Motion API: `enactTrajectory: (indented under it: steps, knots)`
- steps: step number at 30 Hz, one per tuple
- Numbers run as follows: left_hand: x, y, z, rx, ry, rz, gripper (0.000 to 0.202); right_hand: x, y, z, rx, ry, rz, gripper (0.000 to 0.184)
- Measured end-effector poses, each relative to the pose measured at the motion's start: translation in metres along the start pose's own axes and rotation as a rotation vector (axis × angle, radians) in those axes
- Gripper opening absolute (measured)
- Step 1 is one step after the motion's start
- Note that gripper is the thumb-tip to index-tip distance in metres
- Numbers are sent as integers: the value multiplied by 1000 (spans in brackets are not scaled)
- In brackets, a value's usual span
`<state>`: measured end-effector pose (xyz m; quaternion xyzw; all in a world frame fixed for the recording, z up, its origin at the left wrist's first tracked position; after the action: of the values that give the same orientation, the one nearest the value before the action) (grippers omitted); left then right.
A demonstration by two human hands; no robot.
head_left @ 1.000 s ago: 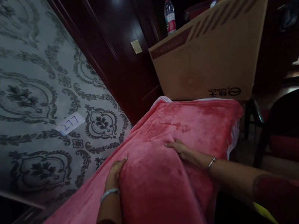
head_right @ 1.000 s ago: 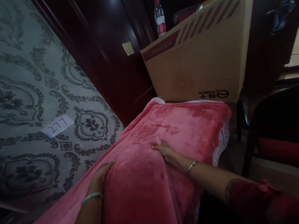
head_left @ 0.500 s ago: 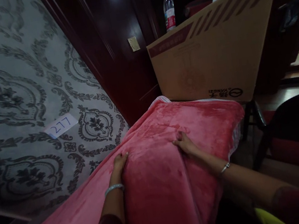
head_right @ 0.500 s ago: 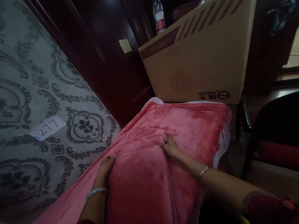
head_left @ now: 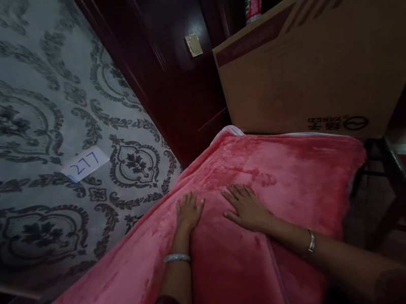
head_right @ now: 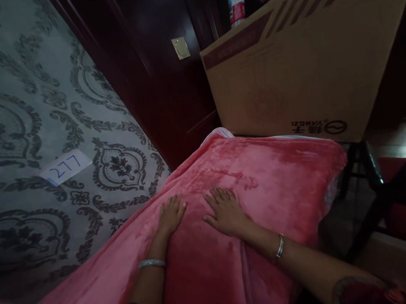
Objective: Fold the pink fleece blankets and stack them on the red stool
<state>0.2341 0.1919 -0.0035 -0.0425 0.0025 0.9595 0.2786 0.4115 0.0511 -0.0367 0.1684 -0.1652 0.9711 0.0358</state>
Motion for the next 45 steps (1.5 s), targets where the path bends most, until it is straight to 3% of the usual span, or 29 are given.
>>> enactTrajectory:
  steps: [9, 13, 16, 19, 22, 27, 30, 33, 39, 42, 45]
  knots:
    - [39, -1, 13, 63, 31, 274, 69, 1, 2, -4, -51, 11, 31, 70]
    - [58, 22, 28, 119, 47, 280, 69, -1, 3, -2, -26, 6, 34, 71]
    - [63, 55, 38, 128, 44, 261, 71, -4, 1, 4, -5, 6, 23, 72]
    - [57, 100, 47, 118, 32, 202, 72, 1, 0, 16, 74, -15, -29, 73]
    - [41, 152, 52, 97, 25, 107, 70, 26, 18, 30, 140, -88, -87, 77]
    - [16, 224, 35, -14, 3, 38, 64, 88, 98, 30, 65, -212, 212, 85]
    - [7, 241, 12, -62, -27, 110, 61, 98, 131, 19, 106, -195, 238, 78]
    - [3, 243, -2, -87, -36, 152, 60, 92, 136, 15, 134, -163, 221, 75]
    - [2, 246, 3, -120, 15, 124, 57, 86, 128, 17, 157, -121, 235, 73]
    - [1, 268, 3, -154, 80, 164, 54, 82, 134, 17, 154, -125, 273, 69]
    - [-7, 309, -7, -314, 268, 323, 55, 73, 154, 21, 162, -208, 410, 65]
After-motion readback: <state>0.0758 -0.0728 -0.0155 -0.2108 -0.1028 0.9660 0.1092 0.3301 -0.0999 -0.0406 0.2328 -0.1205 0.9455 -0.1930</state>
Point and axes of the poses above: each hand's wrist, its own y-axis away from the middle knuckle, its own z-axis out of the back of the hand, x = y × z, the point moved 1 cm from there along -y, towards the middle knuckle
